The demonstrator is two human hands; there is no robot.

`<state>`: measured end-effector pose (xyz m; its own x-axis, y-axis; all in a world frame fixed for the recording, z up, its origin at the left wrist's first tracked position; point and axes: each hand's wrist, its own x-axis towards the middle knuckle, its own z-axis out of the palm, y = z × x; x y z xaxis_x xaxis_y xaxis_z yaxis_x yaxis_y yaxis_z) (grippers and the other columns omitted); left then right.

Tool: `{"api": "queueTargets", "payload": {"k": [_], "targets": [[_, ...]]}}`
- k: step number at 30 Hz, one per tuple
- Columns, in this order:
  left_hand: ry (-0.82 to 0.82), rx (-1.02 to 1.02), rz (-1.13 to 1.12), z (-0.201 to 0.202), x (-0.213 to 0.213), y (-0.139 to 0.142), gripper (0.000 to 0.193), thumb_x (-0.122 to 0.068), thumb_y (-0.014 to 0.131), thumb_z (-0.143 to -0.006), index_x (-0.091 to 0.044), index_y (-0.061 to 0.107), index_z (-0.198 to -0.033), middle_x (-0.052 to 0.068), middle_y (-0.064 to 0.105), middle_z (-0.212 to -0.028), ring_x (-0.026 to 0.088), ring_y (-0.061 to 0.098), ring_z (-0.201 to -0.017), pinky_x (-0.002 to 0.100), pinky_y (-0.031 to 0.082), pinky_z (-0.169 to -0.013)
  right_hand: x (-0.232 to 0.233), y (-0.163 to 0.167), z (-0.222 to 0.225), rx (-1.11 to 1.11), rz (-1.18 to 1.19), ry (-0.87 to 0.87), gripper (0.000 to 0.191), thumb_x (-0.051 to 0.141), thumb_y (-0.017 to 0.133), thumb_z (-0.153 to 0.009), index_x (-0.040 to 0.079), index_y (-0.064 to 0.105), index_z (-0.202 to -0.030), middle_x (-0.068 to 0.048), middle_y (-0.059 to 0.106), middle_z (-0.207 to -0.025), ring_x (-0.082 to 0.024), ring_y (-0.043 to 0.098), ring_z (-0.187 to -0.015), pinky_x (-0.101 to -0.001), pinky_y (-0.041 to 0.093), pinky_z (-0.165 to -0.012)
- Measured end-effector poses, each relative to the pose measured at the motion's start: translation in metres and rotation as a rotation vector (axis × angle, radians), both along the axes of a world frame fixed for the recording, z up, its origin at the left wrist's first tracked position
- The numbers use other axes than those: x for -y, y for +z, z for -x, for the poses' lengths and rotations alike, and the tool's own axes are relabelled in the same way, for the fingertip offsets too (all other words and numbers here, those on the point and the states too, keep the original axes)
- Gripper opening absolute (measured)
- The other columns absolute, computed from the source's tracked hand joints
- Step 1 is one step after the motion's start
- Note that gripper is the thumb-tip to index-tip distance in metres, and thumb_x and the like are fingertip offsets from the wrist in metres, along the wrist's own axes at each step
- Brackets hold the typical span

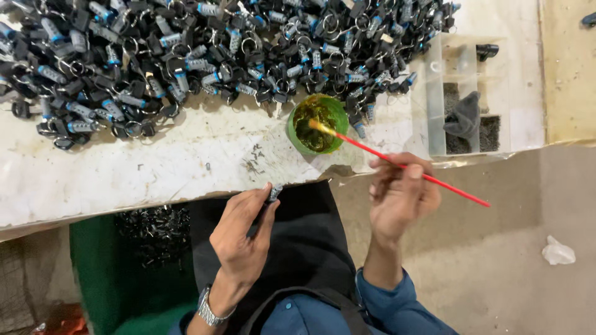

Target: The person sits at a factory workbench covered with piles of small black padlock components. They pick up a component, dip a long red-handled brush into a green cup of yellowish liquid, brush the liquid onto the part, work the part with their fingers, and place it back on the pile. Later they pick up and fold a dark foam pad.

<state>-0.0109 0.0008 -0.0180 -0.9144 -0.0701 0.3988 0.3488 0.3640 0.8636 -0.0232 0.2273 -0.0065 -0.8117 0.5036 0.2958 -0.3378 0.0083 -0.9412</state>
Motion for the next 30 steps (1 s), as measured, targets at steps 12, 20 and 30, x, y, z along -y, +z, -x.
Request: {"api": "queueTargets", "payload": {"k": [12,20,30], "targets": [[0.030,0.044,-0.046,0.003,0.002,0.004,0.033,0.004,0.083,-0.082,0.000,0.073,-0.113,0.009,0.075,-0.097,0.023,0.069,-0.091,0.032,0.056,-0.081,-0.007,-0.011,-0.011,-0.025,0.101,-0.003,0.032,0.028,0.053,-0.115,-0.003,0.061,-0.114,-0.022,0.070,-0.090,-0.016,0.054,-0.053,-0.0243,0.038,-0.042],[0.032,0.028,-0.019,0.004,0.002,-0.001,0.036,0.001,0.087,-0.079,-0.002,0.075,-0.113,0.006,0.074,-0.097,0.024,0.064,-0.091,0.033,0.054,-0.080,-0.006,-0.031,-0.033,0.162,0.500,0.228,0.031,0.026,0.053,-0.115,-0.003,0.062,-0.114,-0.020,0.068,-0.089,-0.016,0.048,-0.049,-0.0261,0.036,-0.045],[0.042,0.029,-0.013,0.003,0.006,0.003,0.036,0.001,0.087,-0.079,-0.002,0.075,-0.113,0.006,0.075,-0.099,0.023,0.064,-0.091,0.032,0.055,-0.081,0.001,-0.033,-0.037,0.135,0.390,0.170,0.030,0.027,0.052,-0.114,-0.001,0.062,-0.112,-0.020,0.069,-0.093,-0.017,0.048,-0.053,-0.0266,0.037,-0.044]]}}
